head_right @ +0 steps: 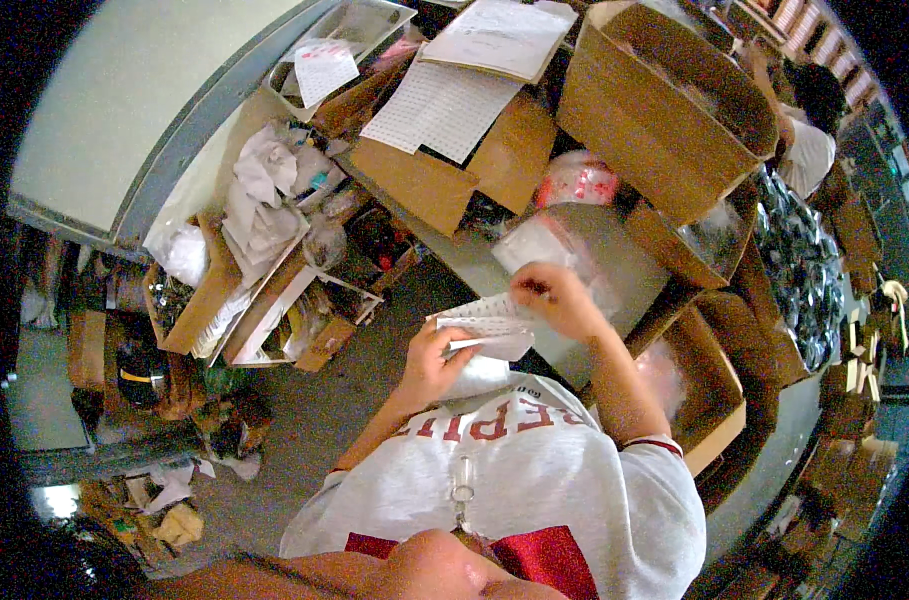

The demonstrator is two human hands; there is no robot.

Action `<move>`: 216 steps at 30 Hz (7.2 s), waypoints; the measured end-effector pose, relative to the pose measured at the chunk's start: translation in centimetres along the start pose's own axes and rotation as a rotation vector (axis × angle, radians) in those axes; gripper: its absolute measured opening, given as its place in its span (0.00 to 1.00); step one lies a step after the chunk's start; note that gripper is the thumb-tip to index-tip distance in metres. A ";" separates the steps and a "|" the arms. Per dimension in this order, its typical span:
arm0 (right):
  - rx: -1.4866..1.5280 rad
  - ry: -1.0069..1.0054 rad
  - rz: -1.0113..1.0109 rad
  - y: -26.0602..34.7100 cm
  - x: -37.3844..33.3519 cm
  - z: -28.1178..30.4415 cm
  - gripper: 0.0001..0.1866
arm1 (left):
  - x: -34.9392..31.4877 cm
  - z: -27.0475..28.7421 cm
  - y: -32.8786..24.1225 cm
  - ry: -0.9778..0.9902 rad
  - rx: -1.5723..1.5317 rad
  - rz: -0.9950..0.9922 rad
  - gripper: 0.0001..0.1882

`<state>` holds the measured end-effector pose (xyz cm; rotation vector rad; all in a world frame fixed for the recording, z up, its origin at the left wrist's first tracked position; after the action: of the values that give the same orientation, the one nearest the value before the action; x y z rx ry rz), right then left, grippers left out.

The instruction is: Sorting printed labels and placing them into small plastic bags.

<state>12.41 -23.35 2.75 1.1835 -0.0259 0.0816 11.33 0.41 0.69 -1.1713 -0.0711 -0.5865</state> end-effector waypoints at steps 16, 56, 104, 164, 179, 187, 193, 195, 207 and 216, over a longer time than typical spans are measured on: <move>-0.285 0.083 0.299 3.4 -3.2 -2.6 0.05 | -0.4 -1.0 -0.4 -0.012 -0.004 -0.038 0.08; -0.769 -0.066 -0.330 -24.2 2.8 6.0 0.20 | -0.2 -0.5 0.0 -0.020 -0.018 0.003 0.08; -0.506 -0.210 -0.285 -19.9 -6.2 6.2 0.16 | -0.8 -1.1 0.6 0.259 0.047 -0.239 0.09; 0.194 -0.554 -0.453 -13.9 -10.4 13.3 0.12 | -0.7 -1.0 0.5 0.130 -0.012 -0.158 0.10; -0.757 0.035 -0.469 -17.0 -0.6 4.3 0.42 | -0.5 -1.2 0.0 0.137 -0.006 -0.097 0.10; -0.968 -0.048 -0.272 -15.3 3.9 -2.8 0.35 | -1.1 -0.7 -0.7 0.083 -0.016 -0.083 0.10; -0.978 0.003 -0.326 -15.9 -1.4 -2.8 0.34 | -1.7 -0.5 0.2 0.037 -0.015 0.000 0.10; -0.994 0.018 -0.358 -15.5 -3.0 -2.8 0.33 | -1.6 -0.7 0.4 0.034 -0.028 0.039 0.10; -0.325 -0.127 0.324 5.6 -3.8 -1.6 0.12 | -0.7 -0.8 -0.3 0.010 -0.024 0.050 0.09; -0.370 0.103 0.108 4.6 -4.0 -3.9 0.12 | -1.0 -0.2 -0.7 -0.060 -0.178 0.254 0.09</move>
<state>7.95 -18.22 5.29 0.8066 -0.0136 0.2231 10.12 0.41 0.85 -1.3469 0.0800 -0.3385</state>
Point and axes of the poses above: each hand's wrist, its own x-axis towards the middle knuckle, its own z-axis out of the back of the hand, y = z × x, the point moved 1 cm from there along x, towards the middle knuckle, and after that the axes turned 5 degrees about -y, right-handed, at the moved point
